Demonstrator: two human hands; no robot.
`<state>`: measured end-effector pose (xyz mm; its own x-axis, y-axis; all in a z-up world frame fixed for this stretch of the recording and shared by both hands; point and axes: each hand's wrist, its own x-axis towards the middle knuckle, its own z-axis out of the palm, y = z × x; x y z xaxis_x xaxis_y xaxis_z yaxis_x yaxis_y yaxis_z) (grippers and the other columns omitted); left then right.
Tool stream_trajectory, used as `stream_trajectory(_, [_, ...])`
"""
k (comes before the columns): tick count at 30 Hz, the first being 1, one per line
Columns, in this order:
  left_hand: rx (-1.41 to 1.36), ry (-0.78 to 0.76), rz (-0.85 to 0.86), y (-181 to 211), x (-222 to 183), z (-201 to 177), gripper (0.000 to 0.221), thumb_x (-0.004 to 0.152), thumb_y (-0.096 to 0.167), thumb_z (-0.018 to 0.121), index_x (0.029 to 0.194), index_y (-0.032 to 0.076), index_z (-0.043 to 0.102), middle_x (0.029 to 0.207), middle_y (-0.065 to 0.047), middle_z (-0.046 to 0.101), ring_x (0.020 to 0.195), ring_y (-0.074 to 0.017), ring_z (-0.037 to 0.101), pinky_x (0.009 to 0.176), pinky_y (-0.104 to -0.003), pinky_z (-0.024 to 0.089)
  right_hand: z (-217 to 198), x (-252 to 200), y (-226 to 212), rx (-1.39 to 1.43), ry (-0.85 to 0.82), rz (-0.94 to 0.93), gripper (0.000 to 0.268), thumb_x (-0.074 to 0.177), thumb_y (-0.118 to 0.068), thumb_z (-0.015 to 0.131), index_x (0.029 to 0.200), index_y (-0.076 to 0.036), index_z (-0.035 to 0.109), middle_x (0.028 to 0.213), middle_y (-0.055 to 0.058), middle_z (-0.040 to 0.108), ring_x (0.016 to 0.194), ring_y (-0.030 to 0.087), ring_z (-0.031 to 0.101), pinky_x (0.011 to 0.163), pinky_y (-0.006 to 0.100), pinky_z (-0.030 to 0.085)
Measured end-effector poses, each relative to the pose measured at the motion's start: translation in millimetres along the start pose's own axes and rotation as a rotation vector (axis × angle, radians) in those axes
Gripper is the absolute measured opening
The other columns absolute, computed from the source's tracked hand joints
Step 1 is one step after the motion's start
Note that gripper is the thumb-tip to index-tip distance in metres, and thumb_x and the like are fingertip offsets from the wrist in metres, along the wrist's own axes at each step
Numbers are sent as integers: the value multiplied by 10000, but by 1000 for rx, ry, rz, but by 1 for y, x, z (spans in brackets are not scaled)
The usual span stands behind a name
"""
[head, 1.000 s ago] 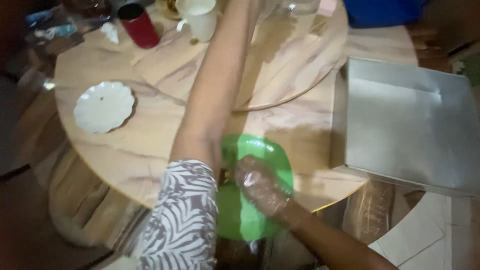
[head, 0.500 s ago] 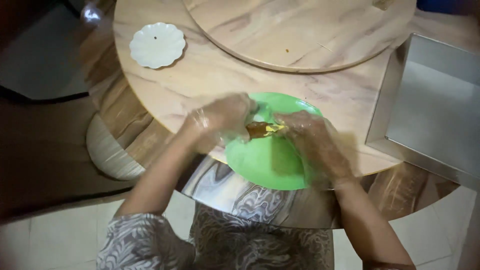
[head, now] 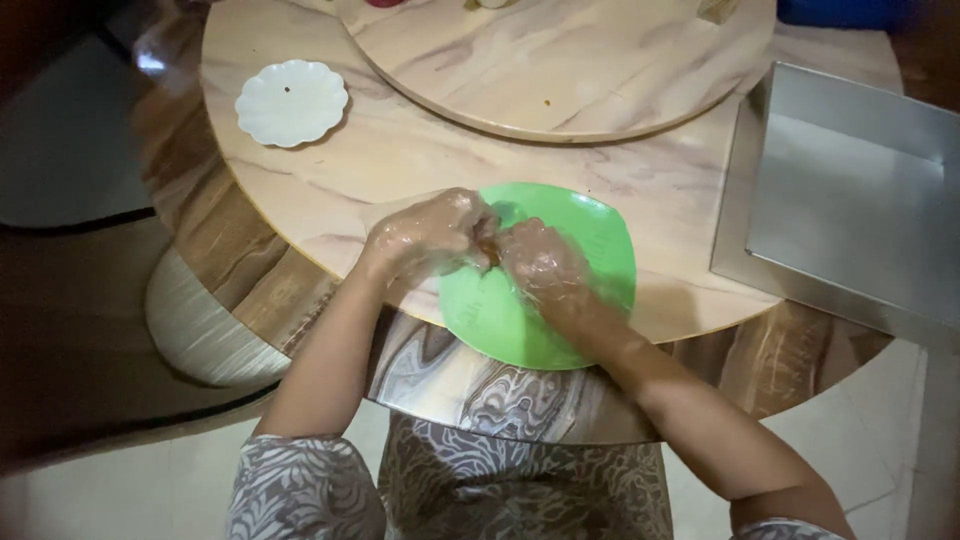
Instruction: The person, wearing plastic gloves, folds and kneads brown dough on a green plate, occasionally applying butter from a package.
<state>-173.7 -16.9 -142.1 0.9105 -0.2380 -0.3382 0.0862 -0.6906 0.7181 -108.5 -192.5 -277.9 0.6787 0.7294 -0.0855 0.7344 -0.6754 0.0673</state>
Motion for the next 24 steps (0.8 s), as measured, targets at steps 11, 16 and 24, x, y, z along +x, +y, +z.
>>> stream_trajectory(11, [-190,-12,78,1,-10,0,188,841,-1,676,1012,-76,691,880,-195,677,872,-361,703,913,-510,524,-107,-57,11,376,-141,59,155,940,-134,659,1094,-152,657,1003,69,668,1000,280,662,840,446,557])
stream_trajectory(16, [-359,7,81,0,-8,11,255,827,13,566,1023,-113,671,898,-219,643,882,-388,694,908,-525,535,-136,-92,29,562,-86,-25,411,940,-180,667,1337,-140,565,1264,128,613,1218,355,547,1006,510,464])
stream_trajectory(24, [-177,56,112,25,-26,9,220,859,96,692,1028,-40,654,820,-108,566,727,-246,604,647,-360,515,-10,-53,52,-80,229,-145,603,999,-217,572,1540,-113,327,972,104,595,1001,303,656,620,450,648])
